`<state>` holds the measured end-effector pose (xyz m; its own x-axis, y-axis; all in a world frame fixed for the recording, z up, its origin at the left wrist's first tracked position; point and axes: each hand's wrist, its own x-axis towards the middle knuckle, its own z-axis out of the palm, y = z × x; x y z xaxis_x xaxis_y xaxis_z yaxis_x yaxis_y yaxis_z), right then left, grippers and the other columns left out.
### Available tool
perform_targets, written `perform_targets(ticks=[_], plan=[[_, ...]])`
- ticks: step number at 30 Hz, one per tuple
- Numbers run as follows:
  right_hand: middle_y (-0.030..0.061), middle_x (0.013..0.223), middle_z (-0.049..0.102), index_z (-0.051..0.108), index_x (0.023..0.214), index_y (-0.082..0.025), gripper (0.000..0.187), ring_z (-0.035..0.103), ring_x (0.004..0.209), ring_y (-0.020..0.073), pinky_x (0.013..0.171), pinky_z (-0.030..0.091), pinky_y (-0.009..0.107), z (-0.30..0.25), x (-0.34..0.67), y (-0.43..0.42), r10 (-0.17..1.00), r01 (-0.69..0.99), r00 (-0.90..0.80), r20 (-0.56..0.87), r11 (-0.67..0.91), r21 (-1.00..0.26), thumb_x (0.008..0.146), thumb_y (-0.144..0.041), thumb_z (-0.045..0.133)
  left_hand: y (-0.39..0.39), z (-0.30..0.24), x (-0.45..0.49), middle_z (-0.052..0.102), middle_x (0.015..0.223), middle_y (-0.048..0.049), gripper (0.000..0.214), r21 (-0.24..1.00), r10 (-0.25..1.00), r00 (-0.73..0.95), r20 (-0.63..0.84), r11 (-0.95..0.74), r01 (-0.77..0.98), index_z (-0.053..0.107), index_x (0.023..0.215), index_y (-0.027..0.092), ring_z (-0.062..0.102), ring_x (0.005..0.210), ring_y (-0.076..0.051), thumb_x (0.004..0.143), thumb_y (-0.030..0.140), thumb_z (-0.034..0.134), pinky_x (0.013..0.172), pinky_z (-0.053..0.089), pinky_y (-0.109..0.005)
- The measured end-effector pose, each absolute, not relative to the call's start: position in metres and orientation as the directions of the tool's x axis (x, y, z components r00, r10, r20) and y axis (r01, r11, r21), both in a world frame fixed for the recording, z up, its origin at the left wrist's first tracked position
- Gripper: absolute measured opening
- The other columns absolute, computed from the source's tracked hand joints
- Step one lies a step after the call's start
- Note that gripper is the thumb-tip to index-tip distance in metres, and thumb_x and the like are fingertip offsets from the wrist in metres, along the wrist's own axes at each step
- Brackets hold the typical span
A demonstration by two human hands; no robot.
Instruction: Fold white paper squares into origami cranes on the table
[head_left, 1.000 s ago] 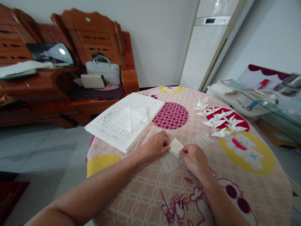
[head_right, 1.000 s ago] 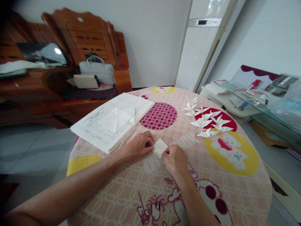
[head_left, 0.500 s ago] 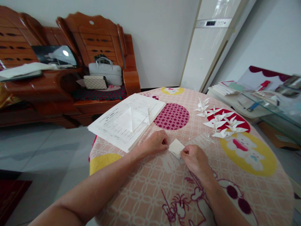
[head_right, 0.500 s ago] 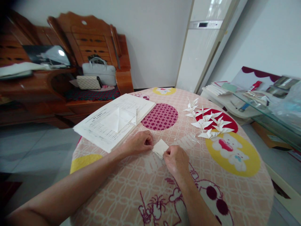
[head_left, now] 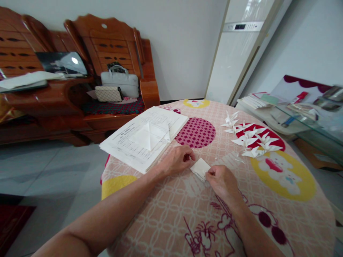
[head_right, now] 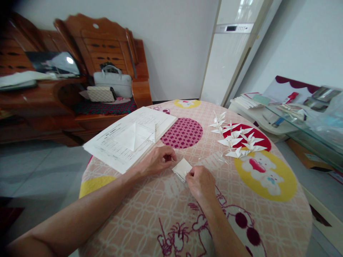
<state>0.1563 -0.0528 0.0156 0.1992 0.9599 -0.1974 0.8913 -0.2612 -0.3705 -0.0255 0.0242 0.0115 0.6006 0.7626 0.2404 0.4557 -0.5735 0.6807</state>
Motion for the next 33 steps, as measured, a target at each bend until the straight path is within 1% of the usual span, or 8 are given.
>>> perform_targets(ticks=[3, 5, 7, 15, 20, 27, 30, 33], plan=[[0.0089, 0.074, 0.072, 0.075, 0.075, -0.018, 0.021, 0.064, 0.071, 0.0194, 0.057, 0.033, 0.026, 0.015, 0.157, -0.052, 0.958, 0.882, 0.206, -0.198, -0.269, -0.386, 0.078, -0.026, 0.055, 0.015, 0.015, -0.022, 0.066, 0.092, -0.0067, 0.021, 0.663, 0.573, 0.762, 0.300, -0.700, 0.265, 0.071, 0.090, 0.014, 0.060, 0.081, -0.012, 0.081, 0.008, 0.053, 0.074, 0.045, -0.020], [0.0091, 0.074, 0.072, 0.075, 0.074, -0.019, 0.021, 0.065, 0.071, 0.0197, 0.057, 0.033, 0.026, 0.015, 0.157, -0.052, 0.959, 0.879, 0.204, -0.195, -0.267, -0.394, 0.078, -0.027, 0.055, 0.010, 0.013, -0.020, 0.065, 0.096, -0.0079, 0.026, 0.632, 0.455, 0.851, 0.261, -0.747, 0.206, 0.071, 0.095, 0.016, 0.061, 0.087, -0.013, 0.086, 0.007, 0.049, 0.078, 0.045, -0.020], [0.0092, 0.073, 0.072, 0.075, 0.073, -0.019, 0.022, 0.065, 0.071, 0.0202, 0.056, 0.033, 0.026, 0.015, 0.157, -0.052, 0.957, 0.876, 0.209, -0.202, -0.275, -0.395, 0.078, -0.027, 0.055, 0.008, 0.009, -0.019, 0.065, 0.097, -0.0081, 0.029, 0.597, 0.399, 0.892, 0.213, -0.775, 0.205, 0.072, 0.097, 0.017, 0.062, 0.089, -0.013, 0.088, 0.008, 0.046, 0.079, 0.044, -0.020], [0.0094, 0.072, 0.072, 0.074, 0.072, -0.018, 0.020, 0.065, 0.071, 0.0206, 0.057, 0.034, 0.026, 0.012, 0.160, -0.051, 0.957, 0.865, 0.210, -0.201, -0.278, -0.419, 0.077, -0.028, 0.057, 0.010, 0.002, -0.020, 0.065, 0.099, -0.0065, 0.030, 0.450, 0.357, 0.922, 0.150, -0.855, 0.258, 0.070, 0.106, 0.023, 0.061, 0.089, -0.015, 0.089, 0.010, 0.049, 0.078, 0.042, -0.023], [0.0059, 0.068, 0.069, 0.069, 0.069, -0.018, 0.013, 0.061, 0.064, 0.0164, 0.055, 0.032, 0.024, 0.010, 0.164, -0.051, 0.963, 0.852, 0.184, -0.196, -0.255, -0.457, 0.075, -0.025, 0.060, 0.006, 0.002, -0.019, 0.061, 0.093, -0.0047, 0.028, 0.359, 0.362, 0.924, 0.121, -0.884, 0.299, 0.068, 0.109, 0.025, 0.057, 0.083, -0.016, 0.087, 0.013, 0.054, 0.074, 0.040, -0.023], [0.0026, 0.064, 0.066, 0.064, 0.065, -0.018, 0.008, 0.057, 0.061, 0.0141, 0.054, 0.030, 0.023, 0.010, 0.165, -0.052, 0.970, 0.842, 0.169, -0.178, -0.236, -0.485, 0.072, -0.020, 0.060, 0.006, 0.000, -0.018, 0.062, 0.094, -0.0042, 0.024, 0.345, 0.358, 0.925, 0.129, -0.890, 0.297, 0.070, 0.104, 0.024, 0.057, 0.081, -0.015, 0.089, 0.015, 0.053, 0.072, 0.040, -0.024], [0.0020, 0.063, 0.065, 0.063, 0.065, -0.018, 0.006, 0.057, 0.060, 0.0139, 0.054, 0.030, 0.023, 0.012, 0.165, -0.052, 0.969, 0.836, 0.165, -0.185, -0.237, -0.495, 0.069, -0.016, 0.059, 0.008, 0.000, -0.019, 0.063, 0.097, -0.0049, 0.026, 0.391, 0.366, 0.921, 0.135, -0.874, 0.290, 0.070, 0.103, 0.023, 0.059, 0.084, -0.016, 0.089, 0.013, 0.051, 0.074, 0.041, -0.024], [0.0015, 0.061, 0.064, 0.064, 0.067, -0.018, 0.009, 0.057, 0.060, 0.0137, 0.054, 0.030, 0.023, 0.012, 0.166, -0.052, 0.971, 0.830, 0.156, -0.180, -0.228, -0.508, 0.068, -0.013, 0.057, 0.011, 0.003, -0.021, 0.065, 0.099, -0.0053, 0.030, 0.479, 0.359, 0.925, 0.127, -0.839, 0.259, 0.072, 0.098, 0.021, 0.061, 0.088, -0.015, 0.084, 0.005, 0.051, 0.077, 0.043, -0.023]])
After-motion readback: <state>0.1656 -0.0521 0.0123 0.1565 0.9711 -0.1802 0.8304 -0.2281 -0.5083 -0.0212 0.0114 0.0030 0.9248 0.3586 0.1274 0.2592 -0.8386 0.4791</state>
